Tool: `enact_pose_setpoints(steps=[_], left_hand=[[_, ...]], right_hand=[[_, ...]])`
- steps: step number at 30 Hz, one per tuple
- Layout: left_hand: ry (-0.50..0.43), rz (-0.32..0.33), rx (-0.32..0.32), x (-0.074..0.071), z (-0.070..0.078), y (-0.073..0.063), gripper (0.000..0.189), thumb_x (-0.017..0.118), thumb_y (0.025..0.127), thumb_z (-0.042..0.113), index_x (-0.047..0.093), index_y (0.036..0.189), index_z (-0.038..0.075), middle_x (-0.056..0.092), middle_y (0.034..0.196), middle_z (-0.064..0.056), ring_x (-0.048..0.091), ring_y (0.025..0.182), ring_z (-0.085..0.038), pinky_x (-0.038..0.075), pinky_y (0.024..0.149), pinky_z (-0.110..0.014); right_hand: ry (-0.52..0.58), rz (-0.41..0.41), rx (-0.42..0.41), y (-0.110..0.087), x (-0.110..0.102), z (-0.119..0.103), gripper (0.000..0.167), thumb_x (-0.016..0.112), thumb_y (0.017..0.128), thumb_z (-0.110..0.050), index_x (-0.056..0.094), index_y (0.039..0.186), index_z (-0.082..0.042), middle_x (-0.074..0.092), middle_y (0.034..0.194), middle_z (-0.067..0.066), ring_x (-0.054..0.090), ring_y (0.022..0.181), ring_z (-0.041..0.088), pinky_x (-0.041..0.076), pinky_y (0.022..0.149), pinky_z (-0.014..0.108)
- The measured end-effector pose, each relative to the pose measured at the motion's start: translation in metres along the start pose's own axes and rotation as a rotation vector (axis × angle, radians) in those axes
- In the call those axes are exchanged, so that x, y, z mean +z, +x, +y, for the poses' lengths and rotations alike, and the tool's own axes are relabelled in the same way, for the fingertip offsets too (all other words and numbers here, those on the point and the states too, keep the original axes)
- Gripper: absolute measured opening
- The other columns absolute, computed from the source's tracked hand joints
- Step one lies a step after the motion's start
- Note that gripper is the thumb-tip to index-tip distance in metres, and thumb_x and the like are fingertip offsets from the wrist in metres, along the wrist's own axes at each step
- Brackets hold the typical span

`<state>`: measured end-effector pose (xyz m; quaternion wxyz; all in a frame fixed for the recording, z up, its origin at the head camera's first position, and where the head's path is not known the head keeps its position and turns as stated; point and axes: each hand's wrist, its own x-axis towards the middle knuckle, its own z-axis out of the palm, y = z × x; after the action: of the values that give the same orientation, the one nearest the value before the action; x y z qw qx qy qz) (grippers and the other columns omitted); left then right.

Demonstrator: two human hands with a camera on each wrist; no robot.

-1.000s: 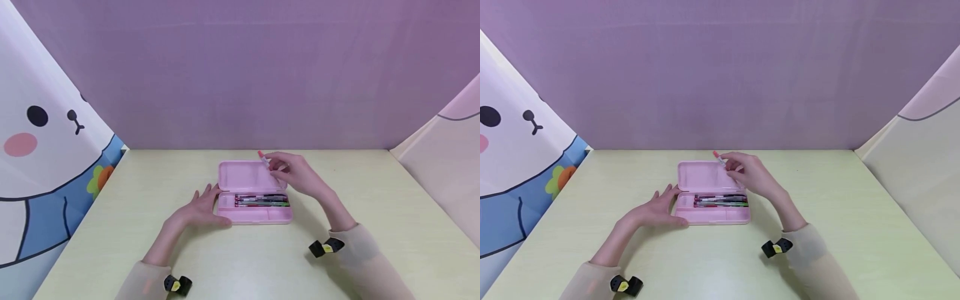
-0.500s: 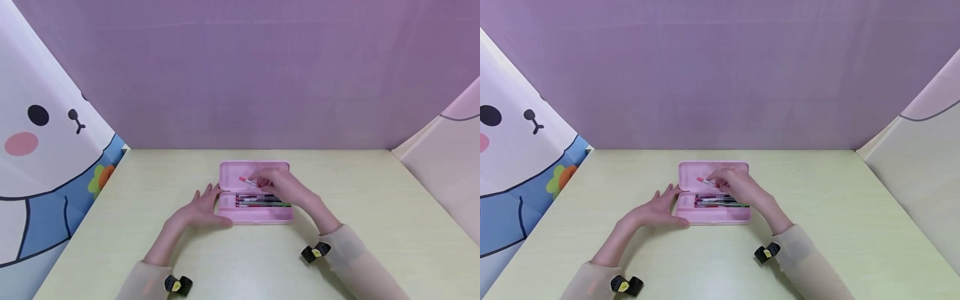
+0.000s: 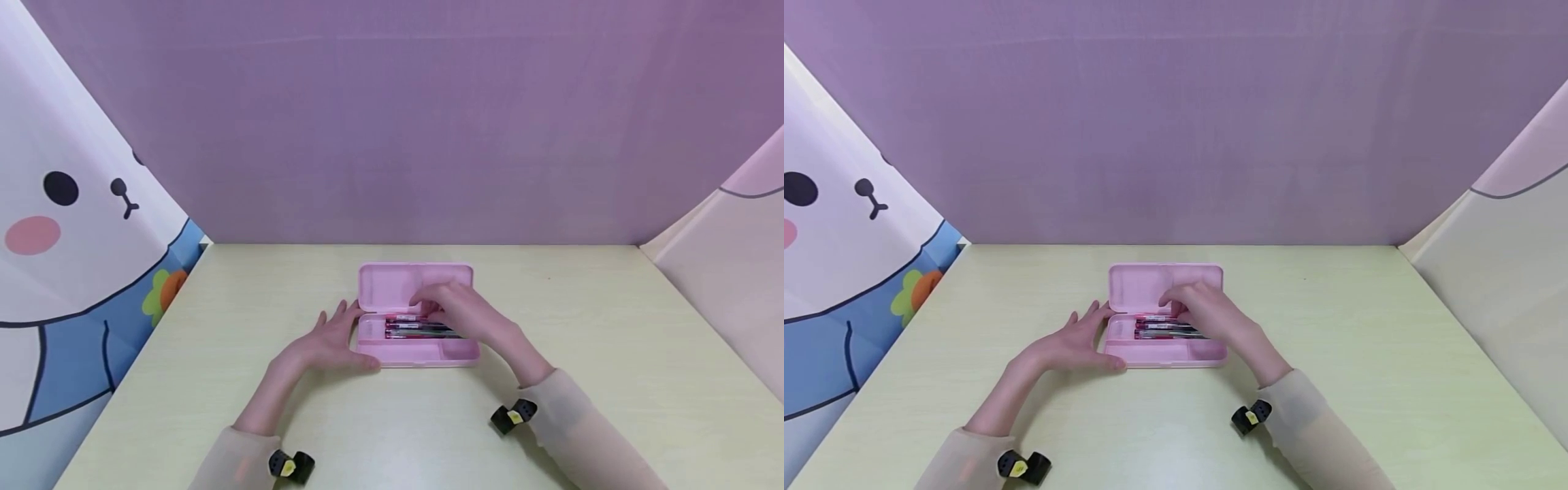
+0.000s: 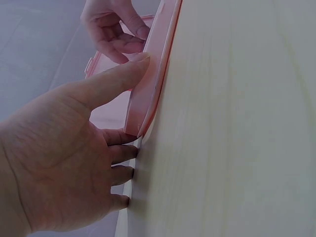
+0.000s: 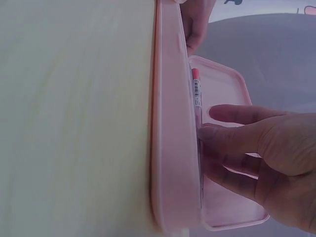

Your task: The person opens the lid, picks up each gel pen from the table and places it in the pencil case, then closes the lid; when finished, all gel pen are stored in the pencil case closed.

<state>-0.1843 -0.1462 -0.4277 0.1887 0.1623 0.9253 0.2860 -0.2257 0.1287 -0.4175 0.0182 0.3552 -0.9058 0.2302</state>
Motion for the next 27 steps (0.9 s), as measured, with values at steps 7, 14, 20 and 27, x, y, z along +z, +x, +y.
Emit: enact_pose_setpoints(steps=[7,14,20,27], left_hand=[[0.001,0.005,0.006,-0.0007,-0.0015,0.0004,0.103,0.082,0.079,0.045,0.029,0.161,0.012,0.014,0.174,-0.016,0.002,0.161,-0.044,-0.002,0.130,-0.067],[0.001,0.005,0.012,0.0000,-0.0037,0.0003,0.102,0.081,0.079,0.046,0.030,0.160,0.011,0.015,0.174,-0.017,0.003,0.161,-0.045,-0.001,0.129,-0.068],[0.005,0.005,0.014,-0.0003,-0.0033,-0.0007,0.103,0.081,0.079,0.047,0.028,0.161,0.013,0.014,0.174,-0.015,0.002,0.161,-0.045,-0.001,0.129,-0.068],[0.003,0.002,0.000,-0.0002,-0.0010,-0.0016,0.102,0.082,0.080,0.047,0.029,0.161,0.013,0.013,0.174,-0.015,0.002,0.161,-0.044,-0.002,0.130,-0.067]], right_hand=[[-0.010,0.000,-0.001,-0.0030,-0.0030,0.0040,0.030,0.073,0.087,0.008,0.076,0.112,-0.008,0.076,0.092,0.001,0.070,0.083,0.012,0.062,0.078,0.028],[-0.038,-0.003,-0.023,-0.0038,-0.0021,0.0019,0.022,0.073,0.091,0.002,0.079,0.106,-0.013,0.079,0.097,-0.001,0.073,0.091,0.012,0.063,0.084,0.031],[-0.071,-0.045,-0.003,-0.0047,-0.0024,-0.0030,0.021,0.071,0.095,-0.006,0.082,0.107,-0.018,0.077,0.101,-0.001,0.072,0.097,0.013,0.063,0.089,0.031],[-0.090,-0.062,0.021,-0.0080,-0.0061,-0.0021,0.026,0.071,0.095,-0.004,0.081,0.112,-0.021,0.077,0.104,-0.001,0.072,0.098,0.015,0.063,0.088,0.034]])
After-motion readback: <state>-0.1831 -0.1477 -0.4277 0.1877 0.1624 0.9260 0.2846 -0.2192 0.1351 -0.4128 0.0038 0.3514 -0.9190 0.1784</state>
